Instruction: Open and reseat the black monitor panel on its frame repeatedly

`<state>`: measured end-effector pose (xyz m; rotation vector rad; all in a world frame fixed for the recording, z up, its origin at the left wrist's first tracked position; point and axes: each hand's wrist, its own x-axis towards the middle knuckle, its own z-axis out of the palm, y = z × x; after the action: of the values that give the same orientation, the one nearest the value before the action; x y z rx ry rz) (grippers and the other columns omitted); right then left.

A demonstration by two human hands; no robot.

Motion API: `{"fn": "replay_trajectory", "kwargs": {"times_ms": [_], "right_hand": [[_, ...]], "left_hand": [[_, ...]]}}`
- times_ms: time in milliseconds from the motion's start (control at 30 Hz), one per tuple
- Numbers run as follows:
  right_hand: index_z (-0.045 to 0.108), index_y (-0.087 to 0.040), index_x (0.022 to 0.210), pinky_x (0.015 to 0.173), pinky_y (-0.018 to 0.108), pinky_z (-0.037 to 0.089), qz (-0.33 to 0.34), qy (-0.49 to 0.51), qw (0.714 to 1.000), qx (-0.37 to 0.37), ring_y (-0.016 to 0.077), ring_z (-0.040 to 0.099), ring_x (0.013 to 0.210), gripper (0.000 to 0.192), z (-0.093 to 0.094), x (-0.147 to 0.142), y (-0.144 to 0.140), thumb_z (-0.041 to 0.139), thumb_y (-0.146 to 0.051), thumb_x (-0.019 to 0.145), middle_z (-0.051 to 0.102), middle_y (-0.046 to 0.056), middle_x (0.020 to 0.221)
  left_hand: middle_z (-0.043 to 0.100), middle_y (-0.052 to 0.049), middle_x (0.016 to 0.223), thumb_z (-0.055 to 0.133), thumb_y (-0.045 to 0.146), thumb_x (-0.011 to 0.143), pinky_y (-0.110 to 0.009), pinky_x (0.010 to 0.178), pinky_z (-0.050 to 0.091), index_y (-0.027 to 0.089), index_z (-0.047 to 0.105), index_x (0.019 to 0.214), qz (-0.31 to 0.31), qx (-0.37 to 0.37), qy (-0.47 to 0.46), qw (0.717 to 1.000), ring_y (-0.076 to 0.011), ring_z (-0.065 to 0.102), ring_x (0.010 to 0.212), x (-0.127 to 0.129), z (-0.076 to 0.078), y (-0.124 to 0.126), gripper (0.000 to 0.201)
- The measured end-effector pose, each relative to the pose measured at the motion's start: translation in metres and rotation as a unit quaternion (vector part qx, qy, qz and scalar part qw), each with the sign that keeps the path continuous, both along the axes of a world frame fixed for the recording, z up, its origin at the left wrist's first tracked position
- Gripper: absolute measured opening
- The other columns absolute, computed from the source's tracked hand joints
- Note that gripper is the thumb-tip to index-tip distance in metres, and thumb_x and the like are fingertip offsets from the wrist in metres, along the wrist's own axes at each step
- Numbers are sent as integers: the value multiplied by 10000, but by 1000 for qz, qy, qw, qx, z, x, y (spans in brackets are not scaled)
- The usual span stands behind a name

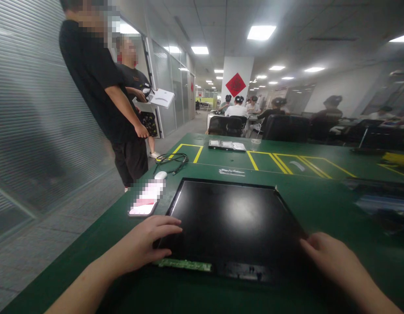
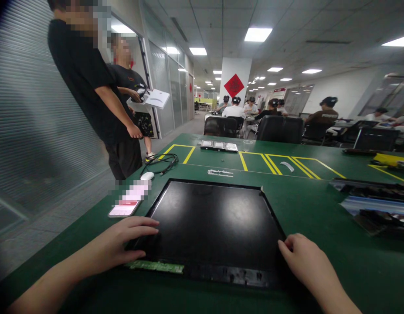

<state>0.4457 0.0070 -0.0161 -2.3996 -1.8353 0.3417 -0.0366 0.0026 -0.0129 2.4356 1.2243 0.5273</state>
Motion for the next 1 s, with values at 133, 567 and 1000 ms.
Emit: {"fn": "replay_trajectory", "kwargs": {"times_ms": [133,567,1000], "right_hand": [[694,-216,648,648,371,481,3,12,1000,8,278,704,738,385,-4,3,1,436,-378,885,748,118,778],[679,-238,608,612,379,481,-8,50,999,10,280,703,688,440,-9,11,4,393,-431,881,738,112,705],[687,-236,606,652,397,489,-3,50,999,16,310,720,730,455,-17,9,6,375,-417,883,756,132,727]], "left_hand": [[656,-74,1360,746,155,758,-453,1016,491,348,673,1271,9,3,12,1000,-298,606,1227,2,3,-1,552],[594,-201,1424,395,261,953,-533,1075,439,152,697,1268,200,30,82,976,-363,559,1295,11,-14,10,450],[666,-181,1338,435,28,815,-488,1083,420,135,698,1266,253,40,101,961,-322,583,1243,23,-25,22,534]]}}
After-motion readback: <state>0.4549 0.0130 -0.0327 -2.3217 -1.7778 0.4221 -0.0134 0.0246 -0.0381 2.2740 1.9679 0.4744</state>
